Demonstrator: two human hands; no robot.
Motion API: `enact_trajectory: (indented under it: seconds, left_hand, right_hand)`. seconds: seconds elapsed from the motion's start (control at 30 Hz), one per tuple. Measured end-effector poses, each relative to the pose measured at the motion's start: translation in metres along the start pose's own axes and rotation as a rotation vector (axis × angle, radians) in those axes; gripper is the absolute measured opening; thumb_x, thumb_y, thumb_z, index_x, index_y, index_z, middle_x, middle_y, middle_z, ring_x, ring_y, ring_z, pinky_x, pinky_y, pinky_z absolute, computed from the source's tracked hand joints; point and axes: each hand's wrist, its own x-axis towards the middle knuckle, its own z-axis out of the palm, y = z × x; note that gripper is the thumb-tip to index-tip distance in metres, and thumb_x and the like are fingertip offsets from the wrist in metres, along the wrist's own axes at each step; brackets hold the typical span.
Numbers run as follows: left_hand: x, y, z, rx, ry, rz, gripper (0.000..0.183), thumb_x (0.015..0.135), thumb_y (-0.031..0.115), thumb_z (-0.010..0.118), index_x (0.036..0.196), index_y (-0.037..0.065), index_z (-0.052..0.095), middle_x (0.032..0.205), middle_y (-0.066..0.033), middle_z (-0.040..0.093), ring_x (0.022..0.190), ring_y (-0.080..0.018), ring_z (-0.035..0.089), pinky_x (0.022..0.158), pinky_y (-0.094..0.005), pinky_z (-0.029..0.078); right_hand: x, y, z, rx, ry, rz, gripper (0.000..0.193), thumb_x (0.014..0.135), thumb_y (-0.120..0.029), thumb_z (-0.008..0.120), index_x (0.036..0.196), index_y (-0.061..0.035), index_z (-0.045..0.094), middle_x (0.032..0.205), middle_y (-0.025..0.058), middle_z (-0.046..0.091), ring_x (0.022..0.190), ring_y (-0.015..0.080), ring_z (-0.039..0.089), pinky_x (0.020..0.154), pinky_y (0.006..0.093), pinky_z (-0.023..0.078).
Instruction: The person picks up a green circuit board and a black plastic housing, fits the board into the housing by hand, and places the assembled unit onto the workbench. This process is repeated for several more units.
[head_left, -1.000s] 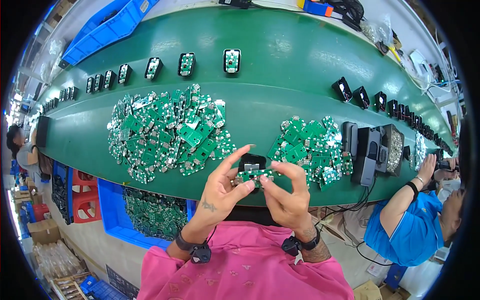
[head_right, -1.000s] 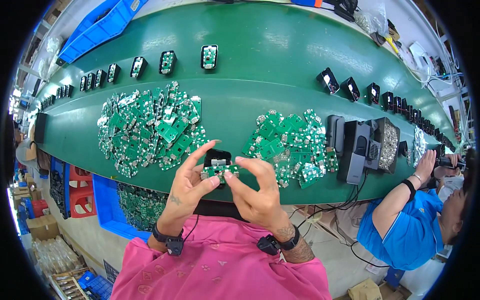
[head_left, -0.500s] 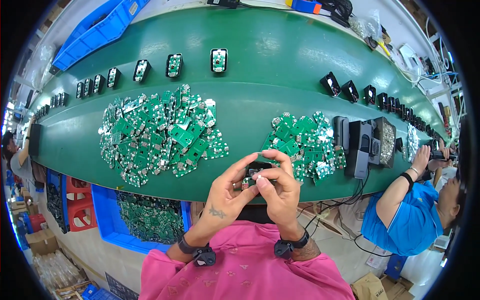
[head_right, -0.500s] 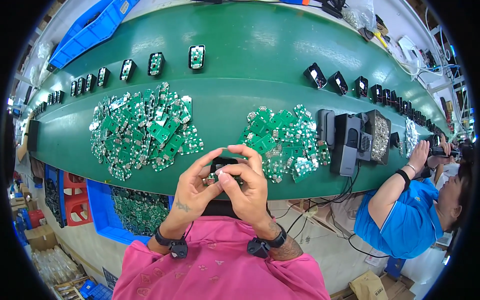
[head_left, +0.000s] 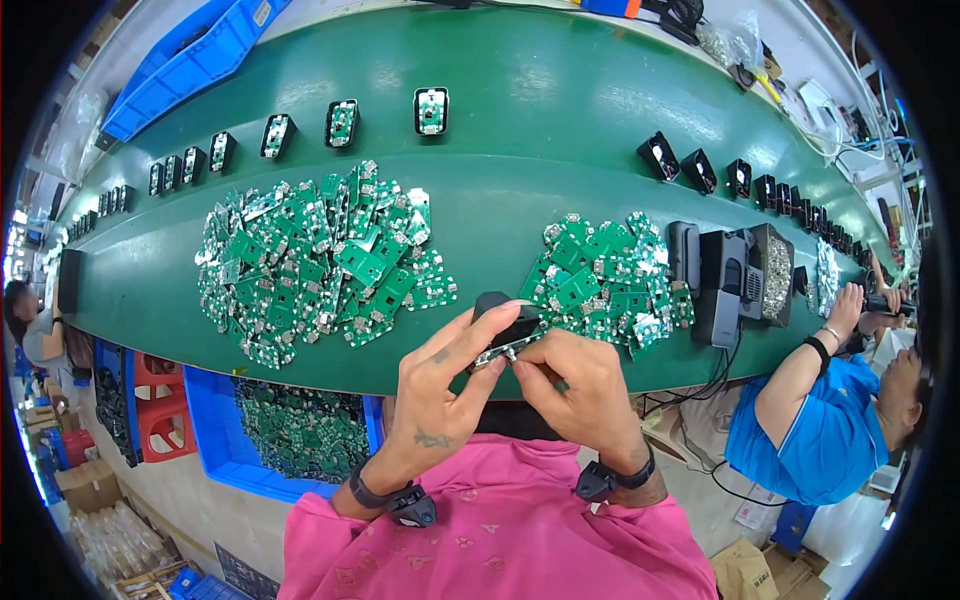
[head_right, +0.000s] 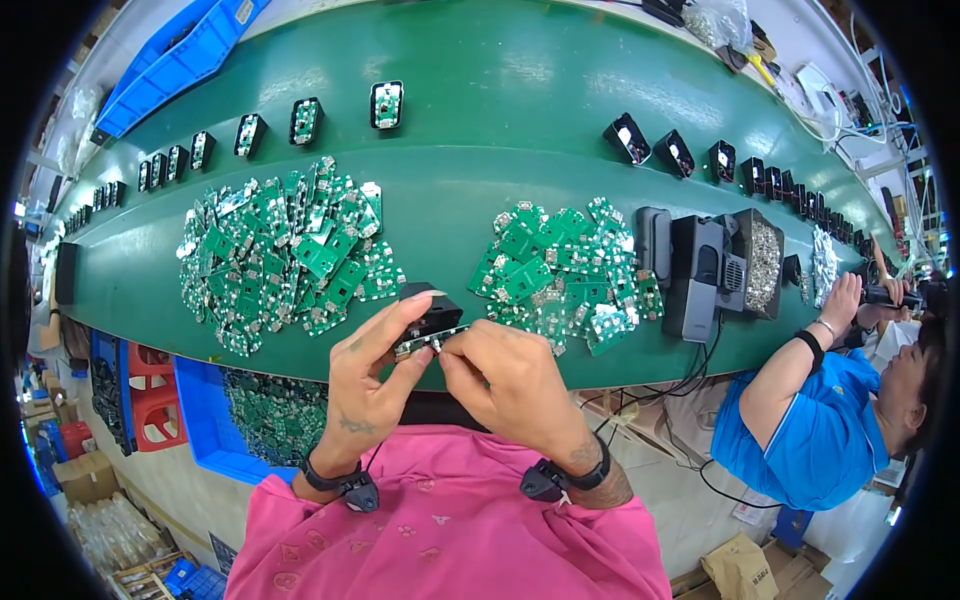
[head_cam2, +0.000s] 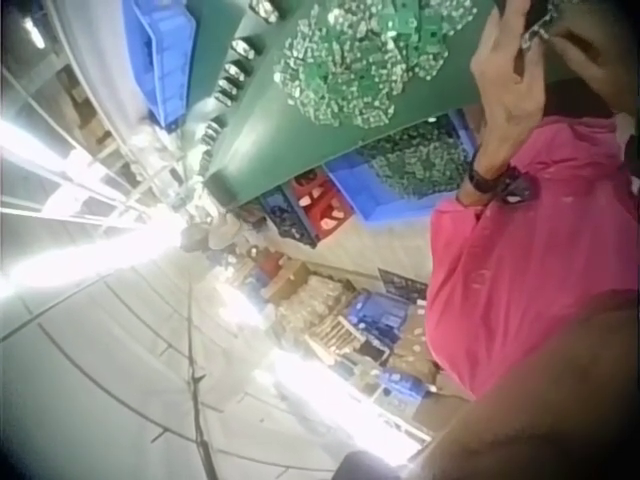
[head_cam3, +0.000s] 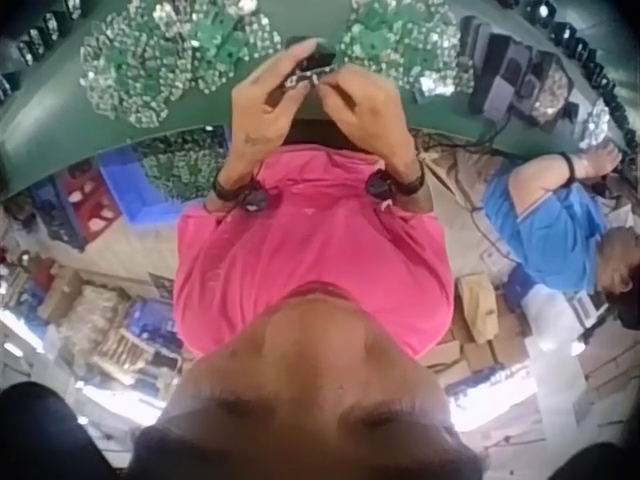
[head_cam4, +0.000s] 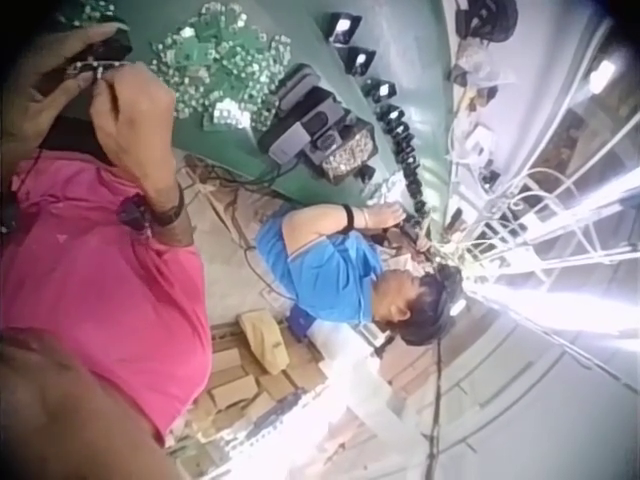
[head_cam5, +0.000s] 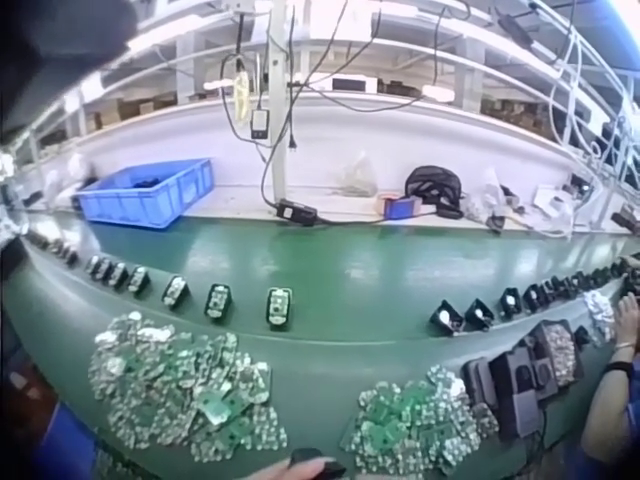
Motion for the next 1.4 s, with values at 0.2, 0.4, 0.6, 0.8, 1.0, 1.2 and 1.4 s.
enact_trajectory:
  seconds: [0.2,0.4,0.6,0.8,1.0,1.2,1.4]
  left_hand:
    - [0.002,0.005,-0.001,0.021,-0.029,0.012,0.05,0.085,-0.011,0.063,0.133,0.001,0.059,0.125,-0.0164,0.065,0.107,-0.0201,0.066,0.089,-0.0294,0.054]
    - [0.007,0.007,0.004,0.185,0.025,0.128,0.049,0.082,-0.01,0.064,0.129,0.002,0.063,0.116,-0.0186,0.068,0.099,-0.0248,0.069,0.081,-0.0313,0.053]
    - [0.0,-0.019,0.016,0.209,0.076,-0.023,0.047,0.086,-0.011,0.062,0.132,-0.001,0.059,0.123,-0.0147,0.067,0.109,-0.0204,0.065,0.09,-0.0307,0.053]
    - [-0.002,-0.016,0.016,-0.421,0.145,-0.339,0.06,0.088,-0.011,0.062,0.144,-0.002,0.042,0.127,-0.0173,0.059,0.103,-0.0195,0.066,0.084,-0.0306,0.061]
    - [-0.001,-0.028,0.011,-0.401,-0.023,-0.362,0.069,0.082,-0.016,0.065,0.144,0.0,0.042,0.127,-0.0184,0.058,0.1,-0.0204,0.068,0.079,-0.0322,0.063]
    - [0.004,-0.024,0.017,-0.395,0.068,-0.265,0.066,0.081,-0.018,0.065,0.142,-0.002,0.045,0.125,-0.0147,0.058,0.102,-0.0198,0.067,0.081,-0.0289,0.061]
    - [-0.003,-0.03,0.016,-0.339,-0.019,-0.273,0.059,0.082,-0.015,0.065,0.137,0.0,0.053,0.128,-0.0165,0.059,0.103,-0.0228,0.068,0.082,-0.028,0.06]
  right_hand:
    - [0.002,0.003,-0.007,0.023,-0.082,0.029,0.007,0.08,0.001,0.07,0.082,0.0002,0.063,0.068,0.0072,0.059,0.054,0.0176,0.06,0.049,0.0301,0.045]
    - [0.003,0.002,0.0,-0.03,-0.019,0.007,0.006,0.082,-0.001,0.068,0.083,0.0,0.062,0.07,0.01,0.059,0.054,0.0236,0.06,0.049,0.035,0.045]
    - [-0.005,0.015,0.018,-0.212,-0.05,0.041,0.006,0.085,-0.006,0.066,0.086,-0.0024,0.061,0.072,0.0141,0.059,0.065,0.0341,0.063,0.057,0.0443,0.05]
    - [-0.005,0.016,0.014,-0.134,0.29,0.201,0.02,0.089,-0.017,0.07,0.092,0.001,0.063,0.077,0.0116,0.064,0.059,0.0235,0.064,0.054,0.0346,0.049]
    - [-0.01,0.026,0.009,0.298,0.034,0.505,0.017,0.093,-0.011,0.069,0.099,0.0039,0.064,0.074,0.0031,0.066,0.062,0.0051,0.06,0.053,0.0239,0.047]
    - [-0.027,0.025,0.029,0.696,0.273,0.345,0.007,0.092,-0.003,0.068,0.096,0.0028,0.066,0.082,0.0018,0.065,0.067,0.0047,0.059,0.057,0.0214,0.047]
    - [-0.021,0.035,0.008,0.686,0.114,0.594,0.025,0.098,-0.02,0.065,0.084,0.0001,0.068,0.061,-0.0041,0.055,0.055,0.0031,0.05,0.047,0.023,0.036]
